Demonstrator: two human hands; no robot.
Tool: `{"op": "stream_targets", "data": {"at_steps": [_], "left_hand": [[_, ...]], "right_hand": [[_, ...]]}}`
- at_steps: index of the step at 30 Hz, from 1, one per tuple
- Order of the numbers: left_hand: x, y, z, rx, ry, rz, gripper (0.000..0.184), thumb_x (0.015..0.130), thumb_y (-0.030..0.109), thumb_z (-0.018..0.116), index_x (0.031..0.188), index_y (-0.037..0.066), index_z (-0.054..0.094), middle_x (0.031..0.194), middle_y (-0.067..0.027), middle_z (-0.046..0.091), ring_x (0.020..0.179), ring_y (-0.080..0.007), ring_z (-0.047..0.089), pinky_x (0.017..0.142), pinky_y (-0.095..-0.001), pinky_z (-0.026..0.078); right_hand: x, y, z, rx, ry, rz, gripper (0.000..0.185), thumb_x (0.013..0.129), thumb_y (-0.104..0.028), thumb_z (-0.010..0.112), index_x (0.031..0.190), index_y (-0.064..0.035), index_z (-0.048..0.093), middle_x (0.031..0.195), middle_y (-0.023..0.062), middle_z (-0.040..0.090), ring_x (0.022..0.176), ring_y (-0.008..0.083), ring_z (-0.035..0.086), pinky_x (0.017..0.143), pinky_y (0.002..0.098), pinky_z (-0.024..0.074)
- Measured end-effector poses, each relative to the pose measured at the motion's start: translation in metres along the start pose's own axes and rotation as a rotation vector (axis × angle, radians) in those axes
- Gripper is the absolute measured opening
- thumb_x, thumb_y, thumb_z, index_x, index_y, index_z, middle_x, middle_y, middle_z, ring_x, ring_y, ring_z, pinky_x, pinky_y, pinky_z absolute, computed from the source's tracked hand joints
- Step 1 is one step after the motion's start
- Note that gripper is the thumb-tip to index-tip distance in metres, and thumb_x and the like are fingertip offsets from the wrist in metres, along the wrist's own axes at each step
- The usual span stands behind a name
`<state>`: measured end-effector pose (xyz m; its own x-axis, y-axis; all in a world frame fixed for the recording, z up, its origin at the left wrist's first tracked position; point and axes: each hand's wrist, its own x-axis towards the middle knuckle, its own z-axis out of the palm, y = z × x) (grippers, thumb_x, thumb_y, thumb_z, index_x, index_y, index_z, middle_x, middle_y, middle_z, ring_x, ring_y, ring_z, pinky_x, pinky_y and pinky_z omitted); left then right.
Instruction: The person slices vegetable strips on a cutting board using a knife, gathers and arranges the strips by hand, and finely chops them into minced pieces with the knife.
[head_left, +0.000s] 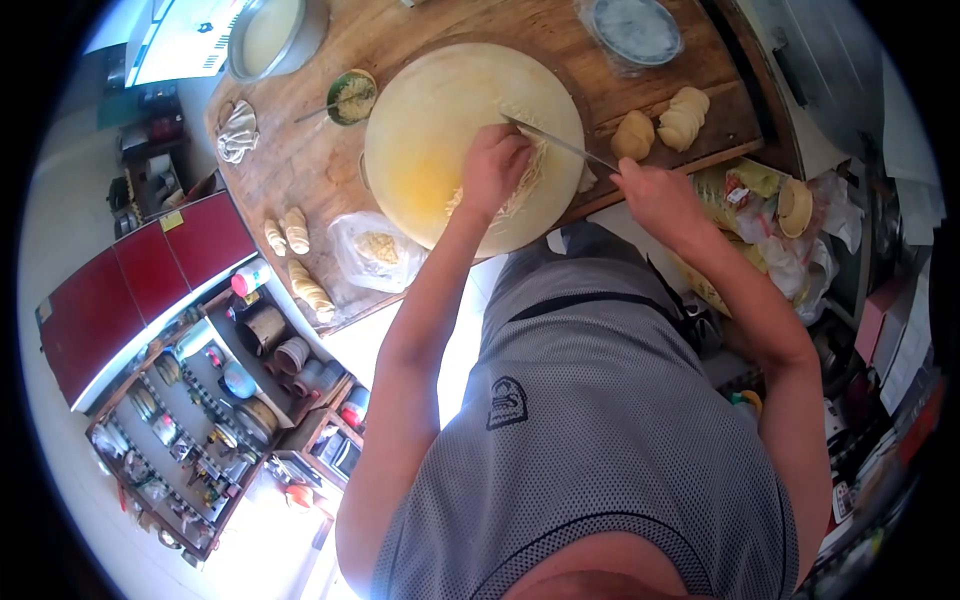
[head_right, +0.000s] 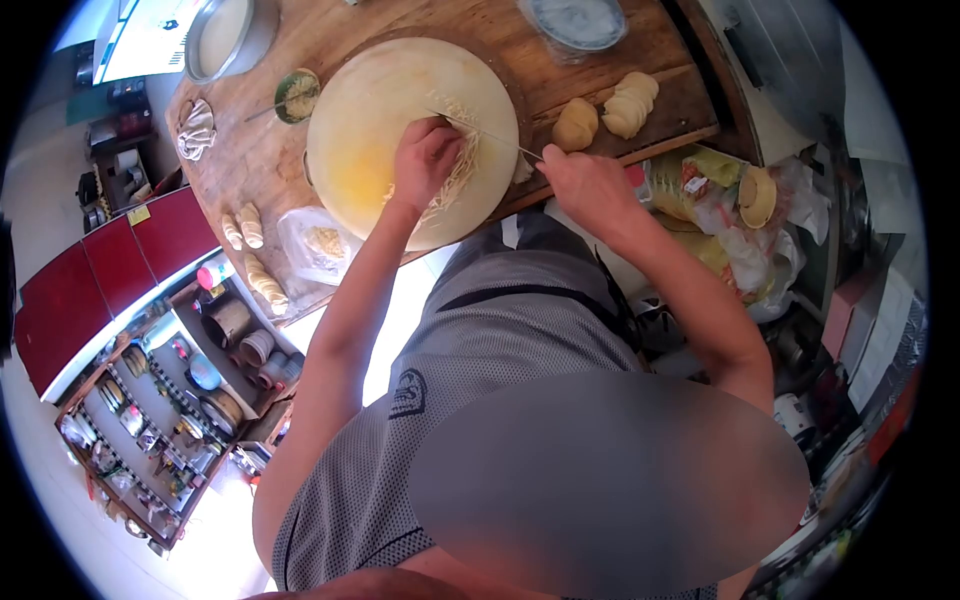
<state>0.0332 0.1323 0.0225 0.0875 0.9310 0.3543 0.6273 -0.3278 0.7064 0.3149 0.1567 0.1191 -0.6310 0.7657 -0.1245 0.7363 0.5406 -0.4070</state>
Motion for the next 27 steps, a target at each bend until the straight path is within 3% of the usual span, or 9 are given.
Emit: {"op": "stream_targets", "data": {"at_steps": [9,19,27], "left_hand": [[0.002,-0.001,0.004,0.064,-0.015,-0.023,0.010,0.082,0.006,0.078,0.090,0.005,0.074,0.102,-0.0109,0.070,0.097,-0.0332,0.066,0.086,-0.0421,0.054],[0.001,0.003,0.005,0.084,0.005,-0.007,0.012,0.080,0.006,0.079,0.091,0.005,0.075,0.102,-0.0105,0.071,0.097,-0.0327,0.067,0.086,-0.0419,0.054],[-0.002,0.003,0.005,0.107,-0.010,-0.008,0.011,0.080,0.006,0.079,0.090,0.005,0.075,0.101,-0.0109,0.071,0.097,-0.0325,0.067,0.086,-0.0420,0.055]], "right_hand": [[0.025,0.000,0.026,0.027,-0.100,0.052,0.027,0.107,-0.026,0.051,0.094,-0.0029,0.050,0.071,0.0213,0.067,0.071,0.0440,0.069,0.061,0.0555,0.0534],[0.005,-0.011,-0.013,0.027,-0.157,0.098,0.027,0.107,-0.026,0.050,0.095,-0.0031,0.050,0.072,0.0213,0.068,0.074,0.0445,0.069,0.063,0.0554,0.0533],[0.028,-0.007,0.025,0.076,-0.111,0.066,0.025,0.107,-0.025,0.050,0.096,-0.0029,0.051,0.073,0.0218,0.068,0.074,0.0446,0.069,0.064,0.0546,0.0537]]}}
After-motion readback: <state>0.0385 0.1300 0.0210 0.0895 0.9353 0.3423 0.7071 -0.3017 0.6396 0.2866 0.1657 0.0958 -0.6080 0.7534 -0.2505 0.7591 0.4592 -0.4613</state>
